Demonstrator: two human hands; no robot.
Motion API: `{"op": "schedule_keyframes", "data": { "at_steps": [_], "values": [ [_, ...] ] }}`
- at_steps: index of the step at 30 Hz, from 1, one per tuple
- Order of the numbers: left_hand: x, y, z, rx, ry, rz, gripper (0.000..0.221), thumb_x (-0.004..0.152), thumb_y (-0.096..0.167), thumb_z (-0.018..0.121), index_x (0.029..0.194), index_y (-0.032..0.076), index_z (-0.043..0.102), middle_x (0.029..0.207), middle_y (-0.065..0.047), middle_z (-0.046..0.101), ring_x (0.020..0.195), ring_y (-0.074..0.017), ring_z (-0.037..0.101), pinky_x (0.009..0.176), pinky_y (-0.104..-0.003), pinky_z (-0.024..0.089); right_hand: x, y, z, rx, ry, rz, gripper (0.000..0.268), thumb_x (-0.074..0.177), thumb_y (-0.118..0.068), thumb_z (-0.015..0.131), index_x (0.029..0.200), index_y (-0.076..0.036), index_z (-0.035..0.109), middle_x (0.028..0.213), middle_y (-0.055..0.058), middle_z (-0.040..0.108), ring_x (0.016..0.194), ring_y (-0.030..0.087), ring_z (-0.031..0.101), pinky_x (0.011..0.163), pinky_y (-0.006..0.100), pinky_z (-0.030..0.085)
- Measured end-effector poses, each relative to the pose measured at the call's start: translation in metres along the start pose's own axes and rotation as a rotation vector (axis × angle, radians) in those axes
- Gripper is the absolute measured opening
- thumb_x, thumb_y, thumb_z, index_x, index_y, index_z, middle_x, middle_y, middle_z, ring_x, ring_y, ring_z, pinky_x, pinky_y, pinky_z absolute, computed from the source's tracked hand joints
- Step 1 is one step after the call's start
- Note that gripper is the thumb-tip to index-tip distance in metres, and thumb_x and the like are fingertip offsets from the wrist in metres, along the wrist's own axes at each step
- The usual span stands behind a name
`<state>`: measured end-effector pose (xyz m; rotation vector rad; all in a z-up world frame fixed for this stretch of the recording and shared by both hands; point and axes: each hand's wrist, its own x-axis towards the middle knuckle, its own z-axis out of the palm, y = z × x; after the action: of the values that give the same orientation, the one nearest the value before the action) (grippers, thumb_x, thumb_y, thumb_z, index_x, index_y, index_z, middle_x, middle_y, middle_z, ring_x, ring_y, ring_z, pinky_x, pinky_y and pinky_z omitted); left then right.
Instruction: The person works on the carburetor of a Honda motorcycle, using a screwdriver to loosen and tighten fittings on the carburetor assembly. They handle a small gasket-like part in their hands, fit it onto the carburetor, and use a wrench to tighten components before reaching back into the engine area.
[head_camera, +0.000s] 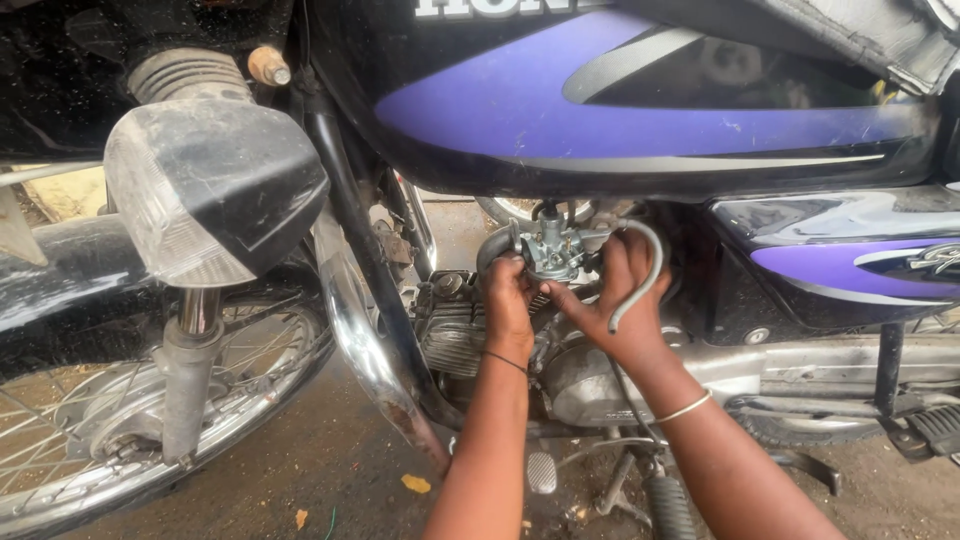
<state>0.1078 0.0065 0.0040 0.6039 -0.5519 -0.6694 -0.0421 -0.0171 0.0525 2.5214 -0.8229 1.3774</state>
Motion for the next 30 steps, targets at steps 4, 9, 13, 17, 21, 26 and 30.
{"op": "schedule_keyframes", "data": {
  "at_steps": [4,9,13,17,21,26,30],
  "values": [
    [-0.003,0.008,0.003,-0.015,0.095,-0.113,0.018,0.088,0.019,0.054,0.087,0.004,0.064,0.078,-0.005,0.064,0.065,-0.0155,0.062,0.056,-0.030,0.052,0.000,0.000,-0.005,0.013,-0.015,0.032,0.094,0.072,-0.059,0.085,0.134,0.004,0.051,0.135,0.026,0.045,0.129,0.045,0.040,0.097,0.066,0.034],
    [-0.014,0.023,0.012,0.010,0.052,-0.092,0.019,0.090,0.021,0.057,0.093,0.003,0.065,0.081,-0.004,0.065,0.068,-0.0132,0.064,0.059,-0.028,0.053,-0.002,0.001,-0.004,0.020,0.020,0.015,0.091,0.075,-0.056,0.084,0.134,0.004,0.051,0.136,0.025,0.046,0.131,0.044,0.039,0.099,0.066,0.034],
    [-0.016,0.029,0.017,-0.037,0.042,-0.111,0.023,0.090,0.022,0.059,0.104,0.005,0.064,0.089,-0.003,0.066,0.074,-0.0127,0.066,0.063,-0.028,0.056,-0.001,0.001,-0.007,0.012,0.007,0.001,0.089,0.077,-0.055,0.084,0.135,0.004,0.051,0.137,0.025,0.046,0.132,0.043,0.038,0.099,0.065,0.033],
    [-0.022,0.038,0.022,-0.067,0.026,-0.097,0.025,0.091,0.023,0.059,0.109,0.006,0.062,0.094,-0.004,0.066,0.080,-0.0128,0.068,0.066,-0.028,0.057,0.000,0.002,-0.007,0.002,-0.008,0.006,0.089,0.076,-0.056,0.084,0.133,0.005,0.052,0.134,0.026,0.046,0.131,0.043,0.038,0.099,0.066,0.031],
    [-0.017,0.032,0.017,-0.039,0.014,-0.114,0.024,0.091,0.024,0.061,0.108,0.008,0.064,0.094,-0.005,0.066,0.081,-0.0131,0.068,0.066,-0.028,0.057,0.000,0.003,-0.005,0.039,0.000,0.020,0.089,0.078,-0.055,0.083,0.136,0.005,0.051,0.135,0.025,0.046,0.131,0.043,0.039,0.101,0.066,0.031],
    [-0.016,0.029,0.014,-0.090,0.008,-0.151,0.024,0.089,0.024,0.063,0.105,0.007,0.065,0.095,-0.005,0.067,0.081,-0.0132,0.069,0.066,-0.028,0.058,0.001,0.002,-0.006,0.067,-0.029,0.053,0.091,0.078,-0.055,0.083,0.138,0.004,0.049,0.135,0.024,0.046,0.130,0.042,0.040,0.101,0.066,0.031],
    [-0.021,0.035,0.018,0.002,0.025,-0.160,0.039,0.087,0.042,0.061,0.111,0.011,0.064,0.099,-0.004,0.067,0.090,-0.0155,0.065,0.075,-0.032,0.051,0.000,0.002,-0.005,0.033,-0.036,0.036,0.093,0.076,-0.054,0.084,0.139,0.004,0.048,0.137,0.026,0.045,0.131,0.044,0.038,0.100,0.068,0.030]
  ]
}}
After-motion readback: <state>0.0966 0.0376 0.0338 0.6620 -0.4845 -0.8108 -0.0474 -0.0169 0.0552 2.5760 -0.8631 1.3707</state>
